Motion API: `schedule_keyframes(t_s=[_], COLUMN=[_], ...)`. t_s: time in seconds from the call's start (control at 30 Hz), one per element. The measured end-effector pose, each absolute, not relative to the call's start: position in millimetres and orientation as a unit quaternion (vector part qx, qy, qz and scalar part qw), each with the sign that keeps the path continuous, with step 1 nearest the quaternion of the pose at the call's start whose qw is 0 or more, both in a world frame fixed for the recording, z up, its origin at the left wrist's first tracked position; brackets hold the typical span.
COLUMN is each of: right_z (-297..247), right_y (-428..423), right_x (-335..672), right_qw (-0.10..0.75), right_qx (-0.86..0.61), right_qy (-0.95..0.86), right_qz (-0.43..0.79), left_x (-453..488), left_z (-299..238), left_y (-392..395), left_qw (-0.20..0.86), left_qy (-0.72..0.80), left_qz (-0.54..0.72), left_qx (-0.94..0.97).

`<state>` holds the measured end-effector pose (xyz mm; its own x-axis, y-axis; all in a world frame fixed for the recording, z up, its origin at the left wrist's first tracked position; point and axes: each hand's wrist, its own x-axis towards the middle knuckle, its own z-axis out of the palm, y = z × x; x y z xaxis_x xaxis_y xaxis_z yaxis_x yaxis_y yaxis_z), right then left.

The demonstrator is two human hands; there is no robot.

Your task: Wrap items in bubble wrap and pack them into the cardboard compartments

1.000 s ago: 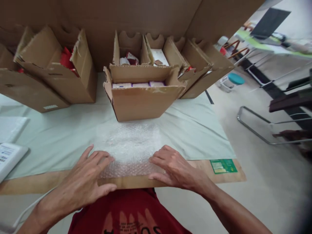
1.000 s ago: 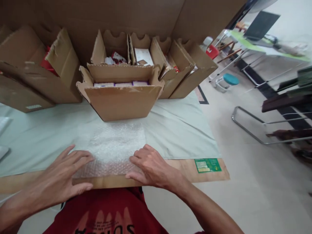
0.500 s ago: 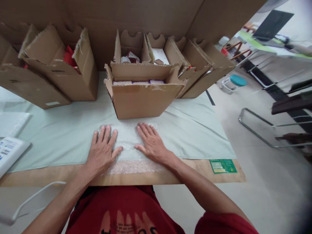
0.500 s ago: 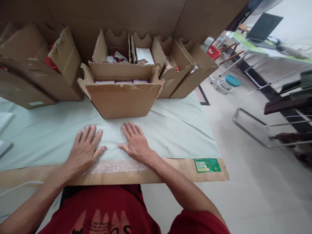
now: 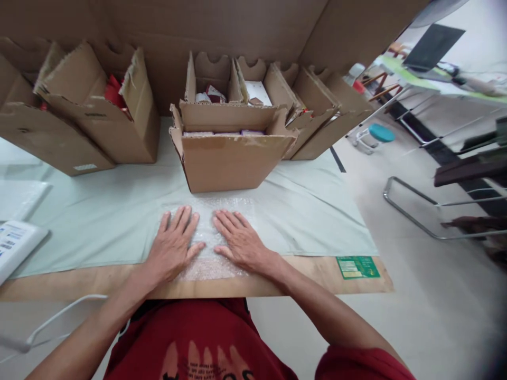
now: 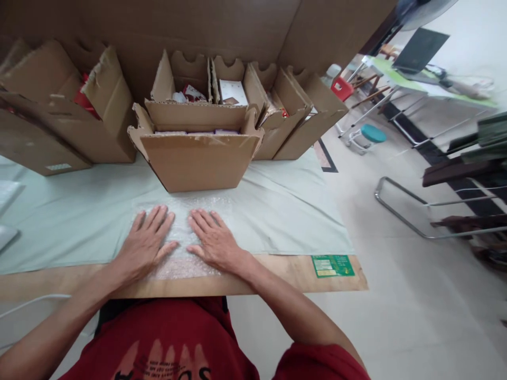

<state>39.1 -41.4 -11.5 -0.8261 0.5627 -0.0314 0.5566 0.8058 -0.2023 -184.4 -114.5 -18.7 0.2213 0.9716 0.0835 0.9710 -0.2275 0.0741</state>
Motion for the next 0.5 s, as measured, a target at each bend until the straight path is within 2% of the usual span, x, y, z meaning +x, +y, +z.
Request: schedule_keyframes(t_s=[0.17,0.3,0.4,0.5], right_z=[-18.2,-5.6,2.8,1.4], right_y=[-38.1,-45.7,-52.3,-54.3], right_x=[96.1,116.7,98.4,80.6], right_qw=[0.018,0.038,0.045,0.01], right_qx=[-0.415,-0.469,-0.414,-0.323], right_qy=[-0.907,-0.881,-0.907,-0.943], right_qz=[0.068,0.047,0.054,0.083], left_x=[-212.2,-205.5,-194.9,-194.9], left_z=[-24.3,-14.5,-12.2,-18.3], left_y=[-130.9,-136.0,-134.8,-133.1], left_qw=[-0.009,-0.023,-0.011,0.005], left_qy=[0.674,0.657,0.608,0.589], left_qz=[0.058,0.092,0.092,0.058], left_qx=[0.737,0.748,0.789,0.806])
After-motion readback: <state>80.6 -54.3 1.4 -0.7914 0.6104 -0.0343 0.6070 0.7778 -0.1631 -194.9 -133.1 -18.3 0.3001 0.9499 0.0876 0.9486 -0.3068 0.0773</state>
